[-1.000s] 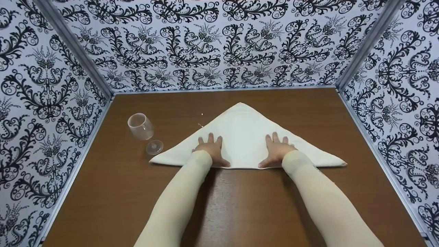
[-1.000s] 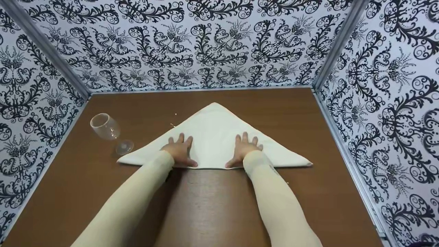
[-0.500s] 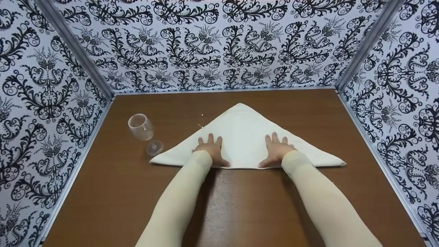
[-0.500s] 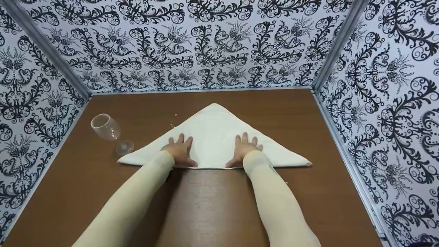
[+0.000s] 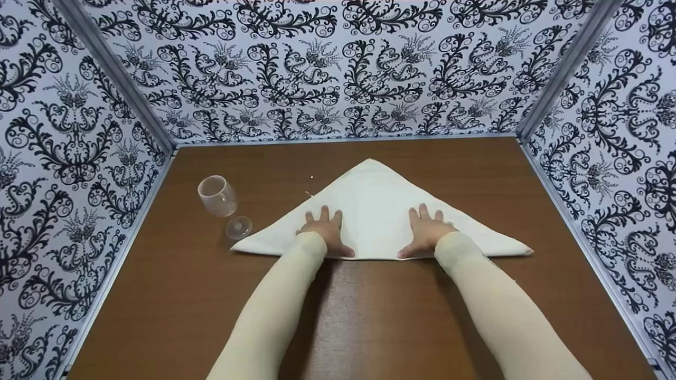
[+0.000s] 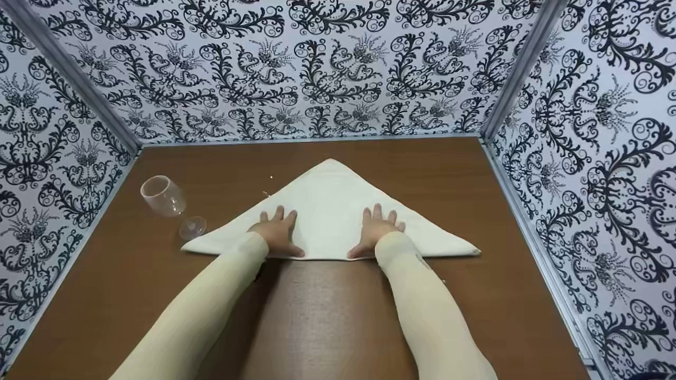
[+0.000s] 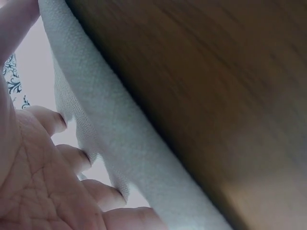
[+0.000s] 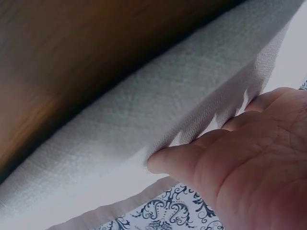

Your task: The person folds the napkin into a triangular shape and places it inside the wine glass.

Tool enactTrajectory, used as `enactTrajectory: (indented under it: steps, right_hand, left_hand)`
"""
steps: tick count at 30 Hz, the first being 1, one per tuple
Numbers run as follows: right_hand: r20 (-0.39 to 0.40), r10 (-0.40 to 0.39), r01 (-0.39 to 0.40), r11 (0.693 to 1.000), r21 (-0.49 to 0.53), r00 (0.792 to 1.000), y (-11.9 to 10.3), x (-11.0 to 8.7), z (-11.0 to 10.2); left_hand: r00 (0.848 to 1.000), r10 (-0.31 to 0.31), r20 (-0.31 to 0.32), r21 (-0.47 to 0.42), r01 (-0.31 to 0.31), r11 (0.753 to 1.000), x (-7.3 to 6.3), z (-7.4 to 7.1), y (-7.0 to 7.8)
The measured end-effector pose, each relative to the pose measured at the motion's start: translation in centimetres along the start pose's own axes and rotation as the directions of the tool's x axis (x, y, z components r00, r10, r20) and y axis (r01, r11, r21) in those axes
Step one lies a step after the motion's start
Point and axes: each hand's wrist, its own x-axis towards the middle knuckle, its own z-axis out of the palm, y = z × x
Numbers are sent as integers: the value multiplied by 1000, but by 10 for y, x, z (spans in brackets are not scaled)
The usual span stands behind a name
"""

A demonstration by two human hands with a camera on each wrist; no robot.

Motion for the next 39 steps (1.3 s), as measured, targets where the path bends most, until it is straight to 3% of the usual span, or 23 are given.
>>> enactTrajectory:
  steps: [3,8,12,19,26,39]
  right_hand:
    - [-4,-18,18,1000,-22,1000,-3,-1,0]
    - [-17,-125,123,990,-65,992,-19,-7,2]
    - [-31,-187,185,981,-61,982,-33,-10,8]
    - [-26,-146,145,988,-43,989,-42,-13,22]
    - [-45,-118,115,992,-51,992,-43,-15,27]
    - [-17,-21,22,999,25,1000,-29,-26,24]
  left_hand:
    - [1000,-2,-26,12,3,1000,3,4,2]
    - [995,36,-91,63,-31,998,8,14,14]
    - [995,53,-90,38,-50,998,1,14,28]
    - [998,-15,-65,-33,13,999,-17,16,34]
    - [998,-15,-58,-31,14,999,-18,19,32]
    - [998,-39,-56,-99,34,995,-26,15,12]
